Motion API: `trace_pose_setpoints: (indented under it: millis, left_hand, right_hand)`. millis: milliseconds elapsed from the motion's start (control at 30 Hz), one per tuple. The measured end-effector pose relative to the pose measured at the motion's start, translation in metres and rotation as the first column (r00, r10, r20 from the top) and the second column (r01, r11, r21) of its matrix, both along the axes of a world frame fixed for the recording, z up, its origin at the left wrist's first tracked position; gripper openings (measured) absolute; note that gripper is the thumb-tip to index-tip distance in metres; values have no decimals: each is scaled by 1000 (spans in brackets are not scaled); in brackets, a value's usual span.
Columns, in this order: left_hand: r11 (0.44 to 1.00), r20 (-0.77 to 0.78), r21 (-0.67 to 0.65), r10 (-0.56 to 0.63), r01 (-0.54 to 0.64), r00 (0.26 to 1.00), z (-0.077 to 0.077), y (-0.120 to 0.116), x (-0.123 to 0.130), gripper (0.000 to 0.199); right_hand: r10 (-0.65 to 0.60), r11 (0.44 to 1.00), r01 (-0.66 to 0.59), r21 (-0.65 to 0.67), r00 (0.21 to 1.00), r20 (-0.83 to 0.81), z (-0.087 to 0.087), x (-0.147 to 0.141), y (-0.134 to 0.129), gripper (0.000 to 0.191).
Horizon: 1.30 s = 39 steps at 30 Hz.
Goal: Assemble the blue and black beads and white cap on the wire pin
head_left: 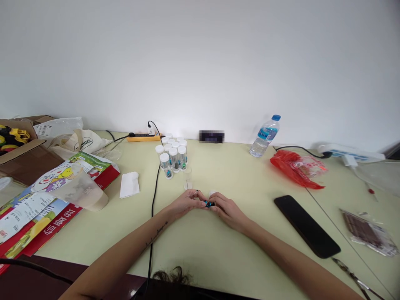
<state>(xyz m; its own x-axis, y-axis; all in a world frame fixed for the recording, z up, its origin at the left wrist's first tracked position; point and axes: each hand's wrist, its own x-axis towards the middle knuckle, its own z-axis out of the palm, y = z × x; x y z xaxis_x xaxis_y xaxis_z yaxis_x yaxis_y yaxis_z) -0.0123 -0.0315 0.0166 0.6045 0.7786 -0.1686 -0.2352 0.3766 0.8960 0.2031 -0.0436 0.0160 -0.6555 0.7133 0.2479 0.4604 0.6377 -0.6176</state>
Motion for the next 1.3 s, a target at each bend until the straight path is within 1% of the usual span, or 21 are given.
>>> trace_pose_setpoints:
  millis: [167,433,600,900,1033,1133,1200,1300]
  left_hand:
    - [1000,14,-6,-17,17,1000,0,1,0,23]
    - [1000,-1,16,-20,20,1000,0,1,0,22]
    - [1000,-1,7,-15,15,1000,2,0,-1,22]
    - [1000,22,-10,-26,26,999,0,1,0,22]
    - [1000,20,4,-27,27,999,1,1,0,21]
    - [1000,11,-3,-20,20,1000,1,0,-1,22]
    - [1000,16,-6,-19,19,1000,1,1,-1,22]
    - [1000,22,-8,-26,26,999,1,1,-1,22]
  right_hand:
    - [-5,1000,5,-11,1000,4,-2,0,1,34]
    - [7,1000,-7,10,1000,1,-4,0,2,26]
    - [7,1000,-7,-10,1000,15,-3,0,1,22]
    - [17,1000,-17,-1,1000,0,-2,1,2,32]
    - [12,1000,-12,2,1000,8,-3,1,2,27]
    - [18,1000,-18,-22,1000,13,-3,1,2,22]
    - [22,999,-22,-39,1000,13,-3,1,1,21]
    - [28,999,-28,-23,1000,0,-3,1,1,23]
